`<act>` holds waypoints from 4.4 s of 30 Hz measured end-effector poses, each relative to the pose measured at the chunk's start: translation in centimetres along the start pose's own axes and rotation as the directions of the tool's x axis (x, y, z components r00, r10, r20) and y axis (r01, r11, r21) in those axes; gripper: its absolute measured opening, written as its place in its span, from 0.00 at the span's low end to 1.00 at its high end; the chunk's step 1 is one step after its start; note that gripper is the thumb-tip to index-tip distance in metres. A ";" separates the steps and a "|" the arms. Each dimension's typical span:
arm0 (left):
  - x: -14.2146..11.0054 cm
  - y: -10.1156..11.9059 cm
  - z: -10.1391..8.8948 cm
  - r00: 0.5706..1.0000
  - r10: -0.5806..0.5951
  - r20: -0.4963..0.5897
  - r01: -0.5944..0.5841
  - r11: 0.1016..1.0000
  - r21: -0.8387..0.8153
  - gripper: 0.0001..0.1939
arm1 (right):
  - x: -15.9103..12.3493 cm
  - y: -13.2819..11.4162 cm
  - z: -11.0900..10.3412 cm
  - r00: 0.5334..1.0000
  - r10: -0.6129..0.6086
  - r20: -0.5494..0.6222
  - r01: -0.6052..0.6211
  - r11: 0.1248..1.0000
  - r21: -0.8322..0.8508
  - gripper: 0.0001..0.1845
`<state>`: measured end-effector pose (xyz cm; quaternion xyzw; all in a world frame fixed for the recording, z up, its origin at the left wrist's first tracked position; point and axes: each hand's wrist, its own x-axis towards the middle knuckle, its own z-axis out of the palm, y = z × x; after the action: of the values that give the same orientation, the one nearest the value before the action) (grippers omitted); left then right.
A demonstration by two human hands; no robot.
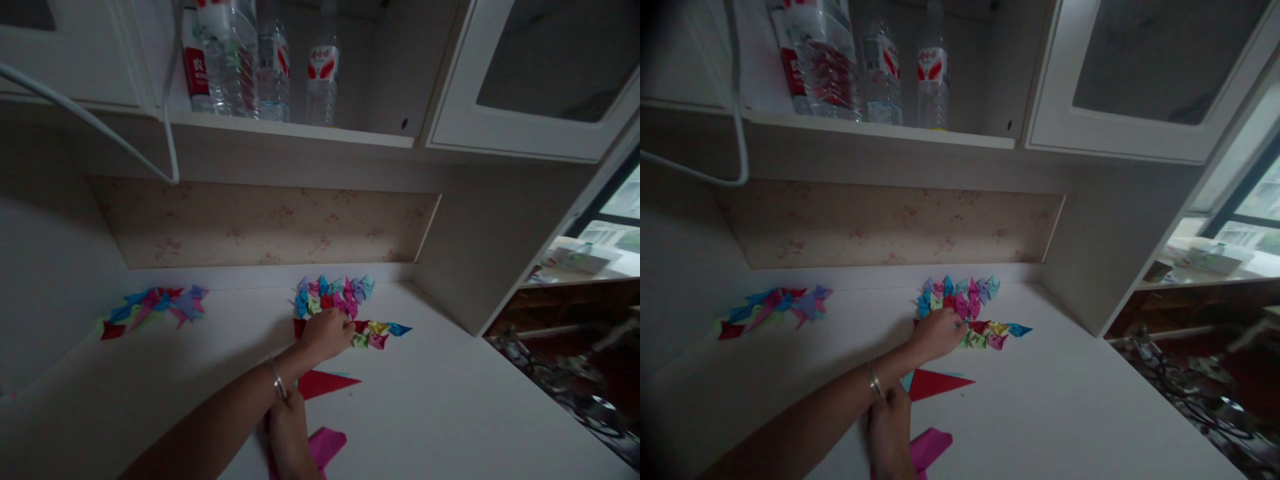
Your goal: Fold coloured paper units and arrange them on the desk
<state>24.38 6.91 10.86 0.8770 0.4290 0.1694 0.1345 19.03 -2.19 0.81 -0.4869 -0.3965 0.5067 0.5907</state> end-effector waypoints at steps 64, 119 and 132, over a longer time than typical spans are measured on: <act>-21.5 -20.3 -2.5 0.797 -0.529 0.292 0.295 -0.080 -0.952 0.22 | 5.3 -0.9 7.2 0.975 -0.058 0.215 0.123 0.946 -0.301 0.25; -21.2 -15.1 -0.7 0.879 -0.469 0.087 0.138 0.075 -0.988 0.12 | -0.3 -1.3 -1.0 0.991 0.115 0.064 -0.123 0.981 0.147 0.19; -20.7 -14.8 -1.0 0.880 -0.457 0.133 0.258 0.223 -0.940 0.19 | -0.1 -1.3 -1.4 0.996 0.084 -0.031 -0.080 0.991 0.106 0.16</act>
<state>1.68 -0.71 2.34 0.4905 0.4483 0.4245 0.6149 20.59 -2.56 1.80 -0.4800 -0.3387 0.5418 0.6011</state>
